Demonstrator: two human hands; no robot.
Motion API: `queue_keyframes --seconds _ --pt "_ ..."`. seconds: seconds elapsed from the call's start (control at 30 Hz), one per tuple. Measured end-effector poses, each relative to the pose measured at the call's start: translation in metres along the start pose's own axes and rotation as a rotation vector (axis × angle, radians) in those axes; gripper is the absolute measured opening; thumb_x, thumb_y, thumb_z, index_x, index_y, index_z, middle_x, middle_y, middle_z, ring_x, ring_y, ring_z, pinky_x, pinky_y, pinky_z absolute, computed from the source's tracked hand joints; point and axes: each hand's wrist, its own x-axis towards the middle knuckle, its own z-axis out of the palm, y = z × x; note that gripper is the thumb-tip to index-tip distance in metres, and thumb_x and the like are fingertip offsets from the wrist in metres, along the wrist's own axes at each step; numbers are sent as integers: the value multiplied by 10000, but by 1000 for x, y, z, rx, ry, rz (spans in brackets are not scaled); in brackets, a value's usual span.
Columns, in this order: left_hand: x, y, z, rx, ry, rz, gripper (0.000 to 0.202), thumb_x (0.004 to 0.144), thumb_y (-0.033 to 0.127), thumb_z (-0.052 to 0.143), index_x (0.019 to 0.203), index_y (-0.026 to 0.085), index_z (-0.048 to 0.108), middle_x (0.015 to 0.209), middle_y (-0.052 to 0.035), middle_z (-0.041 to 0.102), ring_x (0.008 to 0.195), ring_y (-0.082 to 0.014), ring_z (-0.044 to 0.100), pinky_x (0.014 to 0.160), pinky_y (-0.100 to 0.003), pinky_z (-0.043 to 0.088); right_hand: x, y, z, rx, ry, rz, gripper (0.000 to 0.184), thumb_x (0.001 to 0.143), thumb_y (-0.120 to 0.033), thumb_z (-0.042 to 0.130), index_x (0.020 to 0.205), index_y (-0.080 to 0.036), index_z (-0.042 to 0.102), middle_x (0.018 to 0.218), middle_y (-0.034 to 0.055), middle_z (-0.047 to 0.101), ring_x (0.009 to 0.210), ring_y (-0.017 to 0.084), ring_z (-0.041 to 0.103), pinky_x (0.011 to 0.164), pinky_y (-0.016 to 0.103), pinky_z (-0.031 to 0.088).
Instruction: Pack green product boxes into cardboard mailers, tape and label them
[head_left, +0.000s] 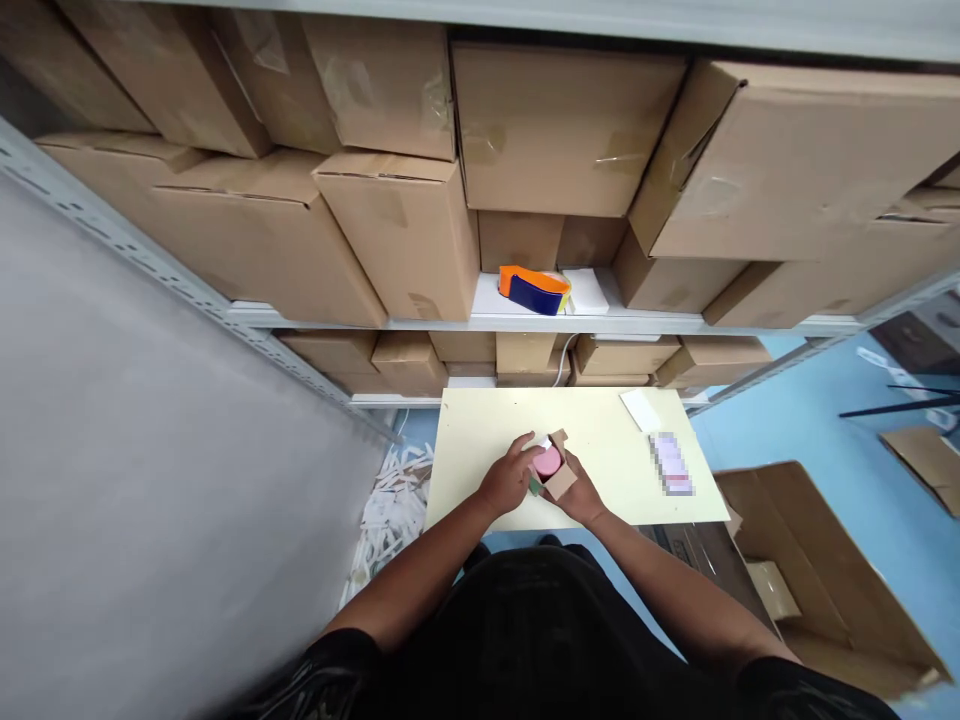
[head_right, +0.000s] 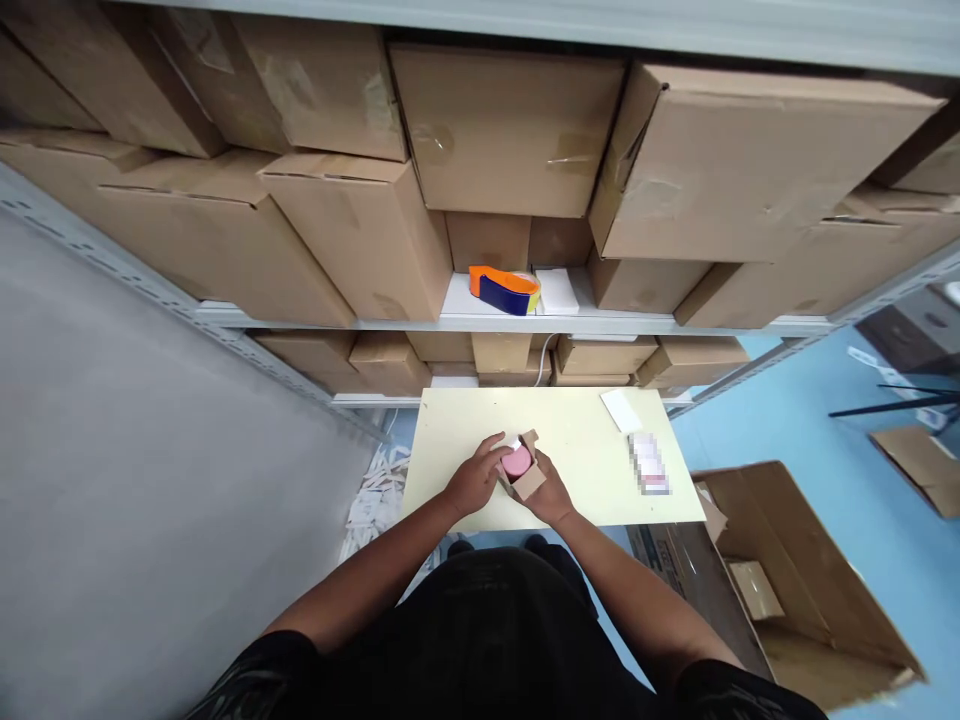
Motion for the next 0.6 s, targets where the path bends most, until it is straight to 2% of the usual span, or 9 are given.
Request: queue_keyframes --seconds 0.07,0.17,0.27,0.33,0.47,0.53,0.6 --pt "-2 -5 -1 15 -63 93 497 882 87 511 1323 263 657 1622 -72 388 1413 -252 499 1196 -423 416 -11 -5 3 112 9 93 924 645 -420 849 1471 -258 467 1407 116 584 1258 343 575 1065 514 475" --pt "-5 -8 -1 58 -72 124 489 893 88 504 1330 245 657 1612 -91 396 1357 -260 554 1152 -441 465 -25 -12 2 350 16 248 968 668 -511 823 1513 -265 420 1525 121 497 1298 345 556 1072 539 464" --pt "-7 -8 0 155 -133 145 415 899 105 498 1224 252 711 1607 -57 423 1335 -276 569 1108 -455 499 -30 -21 -5 579 -25 314 792 831 -649 658 1498 -265 471 1521 98 529 1349 332 537 1102 531 438" --pt "-6 -6 0 171 -144 143 407 901 122 503 1222 262 712 1616 -40 418 1350 -280 555 1113 -454 494 -26 -25 -10 611 -42 317 701 885 -665 594 1456 -262 540 1458 83 600 1364 331 529 1121 528 422" --pt "-2 0 4 115 22 17 620 861 123 530 1472 230 529 1643 -105 353 1425 -278 474 1167 -462 441 -7 -14 -11 525 -33 261 666 752 -492 786 1361 -276 625 1358 53 677 1296 338 581 1157 537 394" --pt "2 1 9 82 83 -39 674 822 119 560 1486 218 505 1581 -118 425 1459 -272 424 1211 -464 380 2 0 -11 479 -40 236 686 718 -427 798 1362 -277 613 1342 54 682 1253 326 610 1151 535 408" --pt "7 3 14 27 123 -120 651 802 155 604 1448 207 538 1483 -122 508 1416 -270 466 1204 -458 377 9 14 -13 408 -54 200 692 752 -428 765 1397 -267 573 1369 74 660 1246 309 616 1134 524 435"
